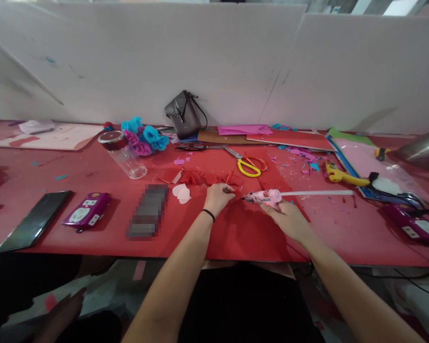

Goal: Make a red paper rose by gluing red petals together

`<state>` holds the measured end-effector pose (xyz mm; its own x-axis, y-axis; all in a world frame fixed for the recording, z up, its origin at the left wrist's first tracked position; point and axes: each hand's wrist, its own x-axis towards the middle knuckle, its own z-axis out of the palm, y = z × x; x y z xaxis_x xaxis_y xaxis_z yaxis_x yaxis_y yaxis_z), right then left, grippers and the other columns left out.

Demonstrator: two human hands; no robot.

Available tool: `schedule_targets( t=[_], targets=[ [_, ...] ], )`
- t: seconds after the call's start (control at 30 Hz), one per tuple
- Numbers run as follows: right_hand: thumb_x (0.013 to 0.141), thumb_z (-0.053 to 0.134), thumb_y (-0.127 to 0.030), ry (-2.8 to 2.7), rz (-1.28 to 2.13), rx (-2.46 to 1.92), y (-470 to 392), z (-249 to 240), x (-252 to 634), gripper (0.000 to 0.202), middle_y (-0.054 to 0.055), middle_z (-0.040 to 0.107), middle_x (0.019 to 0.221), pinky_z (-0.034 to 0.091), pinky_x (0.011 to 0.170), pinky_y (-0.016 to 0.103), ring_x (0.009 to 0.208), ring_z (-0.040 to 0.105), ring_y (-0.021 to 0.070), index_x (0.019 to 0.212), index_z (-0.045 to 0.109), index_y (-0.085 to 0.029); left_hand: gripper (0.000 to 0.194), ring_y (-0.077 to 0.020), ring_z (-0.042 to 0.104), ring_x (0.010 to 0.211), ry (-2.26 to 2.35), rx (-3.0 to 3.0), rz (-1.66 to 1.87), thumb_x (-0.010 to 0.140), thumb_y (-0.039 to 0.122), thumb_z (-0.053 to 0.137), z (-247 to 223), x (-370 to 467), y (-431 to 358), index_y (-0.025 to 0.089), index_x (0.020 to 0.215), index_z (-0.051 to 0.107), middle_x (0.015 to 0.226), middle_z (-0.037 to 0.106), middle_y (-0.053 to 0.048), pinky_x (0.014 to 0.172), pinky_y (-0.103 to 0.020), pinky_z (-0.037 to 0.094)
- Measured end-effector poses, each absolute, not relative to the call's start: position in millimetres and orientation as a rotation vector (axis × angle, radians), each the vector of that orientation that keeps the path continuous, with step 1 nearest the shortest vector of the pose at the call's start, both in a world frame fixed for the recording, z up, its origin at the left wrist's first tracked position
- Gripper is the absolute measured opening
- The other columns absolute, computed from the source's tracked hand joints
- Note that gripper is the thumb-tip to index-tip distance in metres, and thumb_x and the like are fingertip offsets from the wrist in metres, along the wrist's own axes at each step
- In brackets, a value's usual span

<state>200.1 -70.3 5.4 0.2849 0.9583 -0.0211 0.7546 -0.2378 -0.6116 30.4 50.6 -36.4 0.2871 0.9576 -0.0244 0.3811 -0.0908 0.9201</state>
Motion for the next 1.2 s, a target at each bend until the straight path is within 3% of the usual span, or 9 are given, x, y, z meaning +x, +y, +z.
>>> schedule_targets(
  t=[0.17,0.43,0.7,0.87,1.0,1.1,1.2],
  targets=[
    [0.079,0.048,-0.052,-1.559,0.54,-2.052,-72.0,11.2,200.3,0.038,0.006,0.068,0.072,0.041,0.058,0.028,0.073,0.065,0.0259,0.083,0.065,-0.018,0.009,-0.0117,0.059,0.065,1.261,1.665,0.759,0.063,0.011,0.066,-37.5,31.1,51.9,0.016,0.07,0.069,0.068,0.067,-0.001,0.069,-0.025,0.048],
    [0.079,0.047,-0.052,-1.559,0.506,-2.109,-71.2,14.7,196.1,0.036,0.005,0.064,0.061,0.036,0.052,0.027,0.06,0.061,0.0224,0.07,0.062,-0.02,0.009,-0.0114,0.058,0.063,1.28,1.652,0.736,0.063,0.01,0.067,-32.6,30.7,50.0,0.016,0.07,0.069,0.067,0.067,-0.001,0.066,-0.024,0.047],
    [0.077,0.047,-0.054,-1.564,0.539,-2.086,-66.2,13.8,191.8,0.037,0.004,0.063,0.063,0.036,0.054,0.027,0.063,0.06,0.0221,0.067,0.06,-0.02,0.009,-0.0119,0.059,0.063,1.275,1.643,0.745,0.063,0.008,0.067,-27.9,29.8,47.6,0.017,0.066,0.068,0.063,0.066,0.001,0.067,-0.024,0.047],
    [0.072,0.052,-0.059,-1.415,0.781,-2.024,-71.4,22.2,214.2,0.043,-0.001,0.05,0.047,0.033,0.048,0.025,0.049,0.048,0.0147,0.055,0.054,-0.02,0.01,-0.0115,0.059,0.063,1.268,1.595,0.78,0.062,0.007,0.066,-31.2,30.5,48.4,0.017,0.066,0.068,0.063,0.066,0.0,0.066,-0.025,0.047],
    [0.067,0.057,-0.062,-0.992,0.902,-2.018,-63.8,25.4,263.1,0.042,-0.001,0.049,0.044,0.031,0.043,0.024,0.041,0.041,0.0118,0.067,0.057,-0.019,0.011,-0.0117,0.06,0.063,1.231,1.527,0.804,0.064,0.008,0.065,-33.9,31.1,48.0,0.017,0.068,0.069,0.066,0.067,-0.001,0.067,-0.025,0.048],
    [0.069,0.06,-0.056,-0.827,0.786,-2.168,-50.4,19.8,302.9,0.036,-0.001,0.05,0.045,0.04,0.048,0.028,0.043,0.049,0.0149,0.064,0.05,-0.022,0.009,-0.0124,0.06,0.065,1.188,1.503,0.814,0.066,0.011,0.065,-33.8,31.0,47.0,0.017,0.069,0.071,0.067,0.068,-0.001,0.069,-0.026,0.048],
    [0.075,0.058,-0.049,-1.021,0.496,-2.475,-45.3,16.3,325.7,0.033,0.007,0.056,0.05,0.043,0.056,0.037,0.054,0.06,0.0247,0.057,0.05,-0.023,0.008,-0.0128,0.06,0.066,1.17,1.459,0.841,0.066,0.013,0.066,-30.5,30.2,45.6,0.017,0.07,0.072,0.07,0.07,-0.002,0.072,-0.027,0.048]
  ],
)
